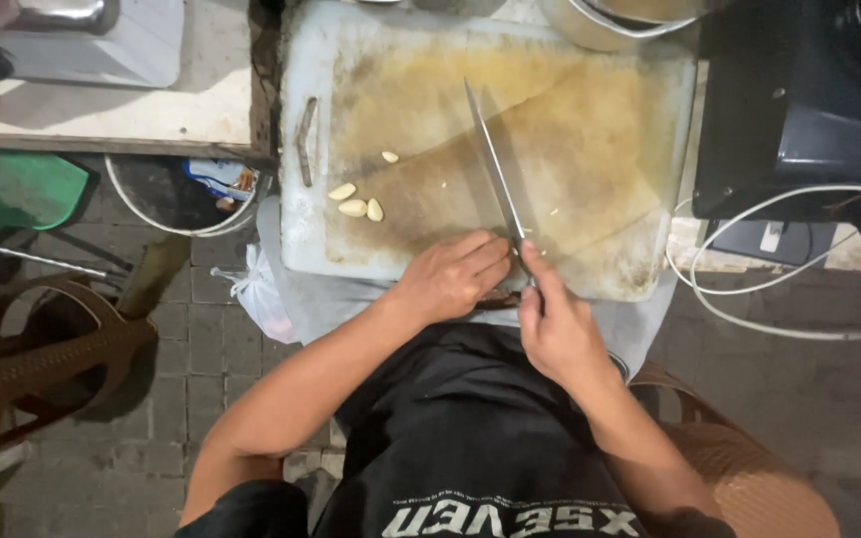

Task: Mincing garlic cloves on a cutting board using a kitchen knife in a food preparation area.

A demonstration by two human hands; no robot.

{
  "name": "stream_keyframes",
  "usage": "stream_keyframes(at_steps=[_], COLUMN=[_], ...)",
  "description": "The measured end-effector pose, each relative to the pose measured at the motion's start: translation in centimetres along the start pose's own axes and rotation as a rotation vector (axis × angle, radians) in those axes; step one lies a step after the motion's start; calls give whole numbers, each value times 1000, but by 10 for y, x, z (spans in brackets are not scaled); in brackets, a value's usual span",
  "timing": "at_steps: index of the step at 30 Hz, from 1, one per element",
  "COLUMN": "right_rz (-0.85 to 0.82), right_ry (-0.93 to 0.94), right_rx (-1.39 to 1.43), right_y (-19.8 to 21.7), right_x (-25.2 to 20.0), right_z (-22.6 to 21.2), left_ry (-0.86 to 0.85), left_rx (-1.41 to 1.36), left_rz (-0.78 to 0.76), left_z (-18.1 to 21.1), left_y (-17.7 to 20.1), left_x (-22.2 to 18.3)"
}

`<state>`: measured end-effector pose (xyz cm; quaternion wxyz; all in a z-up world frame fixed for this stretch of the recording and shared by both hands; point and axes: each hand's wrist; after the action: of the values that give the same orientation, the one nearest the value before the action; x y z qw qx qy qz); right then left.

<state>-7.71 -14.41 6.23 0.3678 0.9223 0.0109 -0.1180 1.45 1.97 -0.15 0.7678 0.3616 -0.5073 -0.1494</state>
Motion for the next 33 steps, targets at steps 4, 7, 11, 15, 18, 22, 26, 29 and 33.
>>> stream_keyframes(at_steps=[4,7,11,15,18,22,26,29,33], right_rz=[-56,-46,-69,-54,-124,-126,-119,-173,-131], right_ry=[-23,-29,-32,-75,-122,-153,-114,-138,-131], right_rx=[-13,-40,-34,-25,16,21,8,-7,-10], right_y=[13,1,11,2,6,6,-1,13,5], right_x=[-3,4,-1,0,1,4,8,6,12], right_z=[-19,-9,-19,-18,-25,-30,-24,-36,-32], left_ry=[-22,-27,-38,-38,-59,-57,-47,-43,-41], left_rx=[13,7,24,19,37,18,19,6,18], left_rz=[21,41,23,13,37,45,49,28,35], left_z=[3,-4,-1,-1,-2,-2,-2,-2,-3], left_y=[4,4,5,6,4,5,8,10,8], left_x=[1,6,2,2,-1,0,1,0,-3])
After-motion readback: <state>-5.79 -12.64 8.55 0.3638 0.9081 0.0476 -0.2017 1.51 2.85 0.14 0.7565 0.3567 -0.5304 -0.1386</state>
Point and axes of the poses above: each hand's wrist, its own x-axis towards the middle knuckle, its own y-axis out of the back of the hand, z = x × y, and after that the axes turned 9 degrees about x, right-handed
